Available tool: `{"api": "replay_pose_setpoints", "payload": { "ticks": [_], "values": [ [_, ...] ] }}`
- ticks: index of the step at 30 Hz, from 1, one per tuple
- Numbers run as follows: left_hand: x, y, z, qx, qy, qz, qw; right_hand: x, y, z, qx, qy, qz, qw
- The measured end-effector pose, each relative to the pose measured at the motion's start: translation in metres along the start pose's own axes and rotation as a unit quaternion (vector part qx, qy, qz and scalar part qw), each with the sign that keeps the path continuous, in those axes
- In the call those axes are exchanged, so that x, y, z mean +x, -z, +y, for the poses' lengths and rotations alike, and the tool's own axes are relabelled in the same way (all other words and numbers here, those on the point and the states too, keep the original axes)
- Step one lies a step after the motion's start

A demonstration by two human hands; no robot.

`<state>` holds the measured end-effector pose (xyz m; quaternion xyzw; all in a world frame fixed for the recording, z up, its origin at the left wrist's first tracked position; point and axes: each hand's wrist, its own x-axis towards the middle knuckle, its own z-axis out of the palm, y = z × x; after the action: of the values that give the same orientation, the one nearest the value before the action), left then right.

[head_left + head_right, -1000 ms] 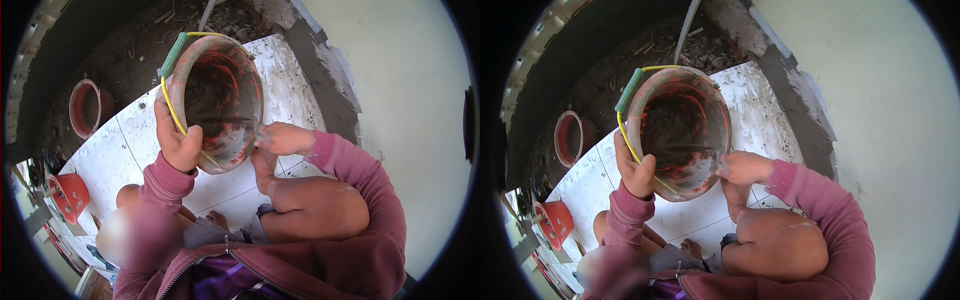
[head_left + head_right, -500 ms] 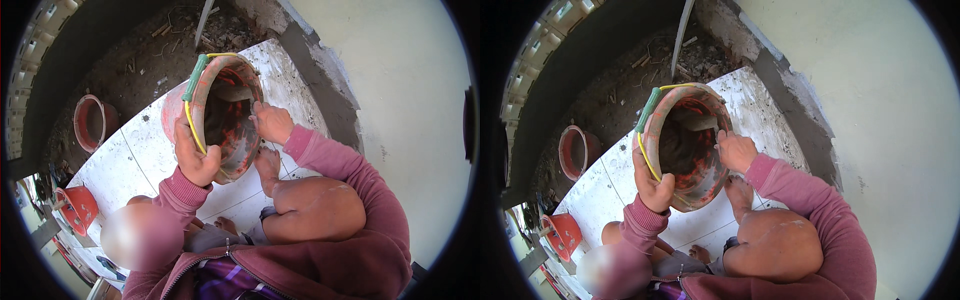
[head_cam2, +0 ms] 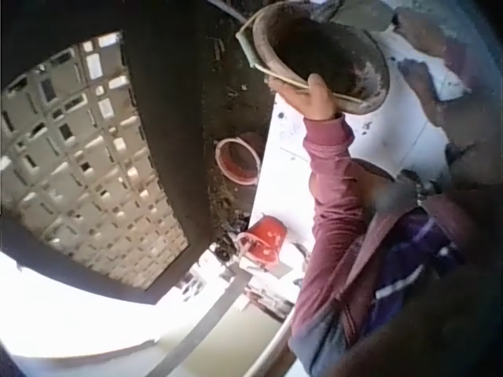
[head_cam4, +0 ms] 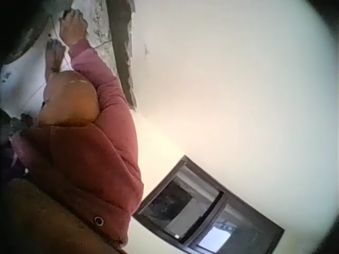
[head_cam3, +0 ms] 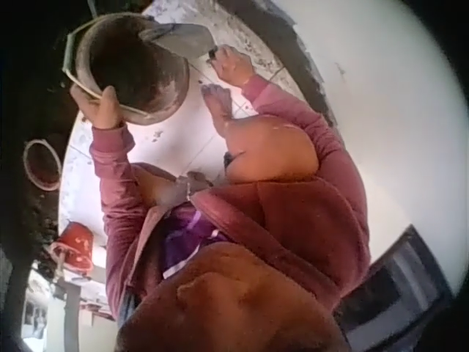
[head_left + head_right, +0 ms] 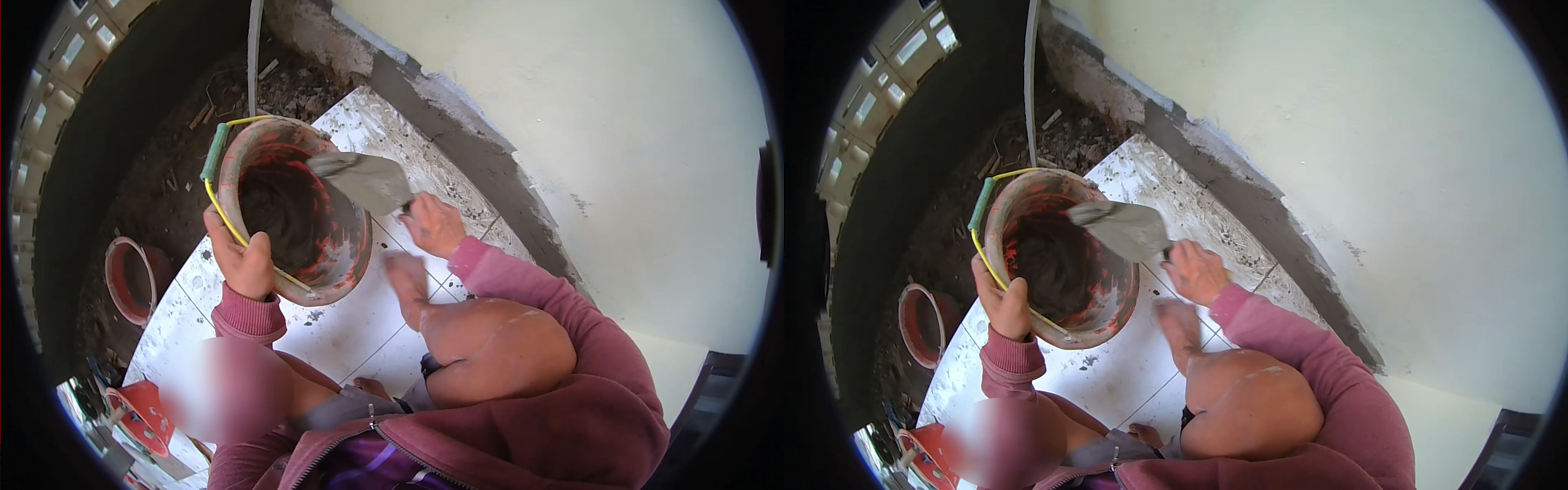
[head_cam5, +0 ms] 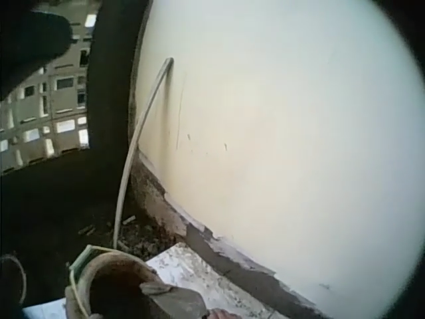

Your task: Mixing mortar and applying it to the base of a wall using a trowel.

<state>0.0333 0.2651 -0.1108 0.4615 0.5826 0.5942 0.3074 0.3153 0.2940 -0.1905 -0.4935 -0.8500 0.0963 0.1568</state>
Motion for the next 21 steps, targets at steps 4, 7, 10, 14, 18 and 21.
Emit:
{"api": "replay_pose_setpoints", "payload": {
  "ticks": [4, 7, 10, 14, 18, 21],
  "values": [
    [0.002, 0.0, 0.003, 0.017, 0.01, -0.017, 1.0, -0.043, 0.025, 0.025, -0.026, -0.119, -0.028, 0.992],
    [0.004, 0.004, -0.001, 0.017, 0.004, -0.013, 1.0, -0.075, 0.021, 0.056, -0.06, -0.198, -0.044, 0.977],
    [-0.006, 0.009, -0.007, -0.032, 0.014, 0.028, 0.999, -0.084, -0.003, 0.077, -0.032, -0.279, -0.053, 0.958],
    [-0.022, 0.014, 0.001, -0.003, 0.064, 0.037, 0.997, -0.07, -0.03, 0.107, 0.025, -0.354, -0.128, 0.926],
    [-0.032, 0.01, -0.002, 0.048, 0.058, 0.052, 0.996, -0.048, -0.043, 0.134, 0.065, -0.389, -0.169, 0.903],
    [-0.029, 0.0, -0.003, 0.045, 0.04, 0.015, 0.998, -0.056, -0.048, 0.165, 0.069, -0.319, -0.095, 0.94]
  ]
}}
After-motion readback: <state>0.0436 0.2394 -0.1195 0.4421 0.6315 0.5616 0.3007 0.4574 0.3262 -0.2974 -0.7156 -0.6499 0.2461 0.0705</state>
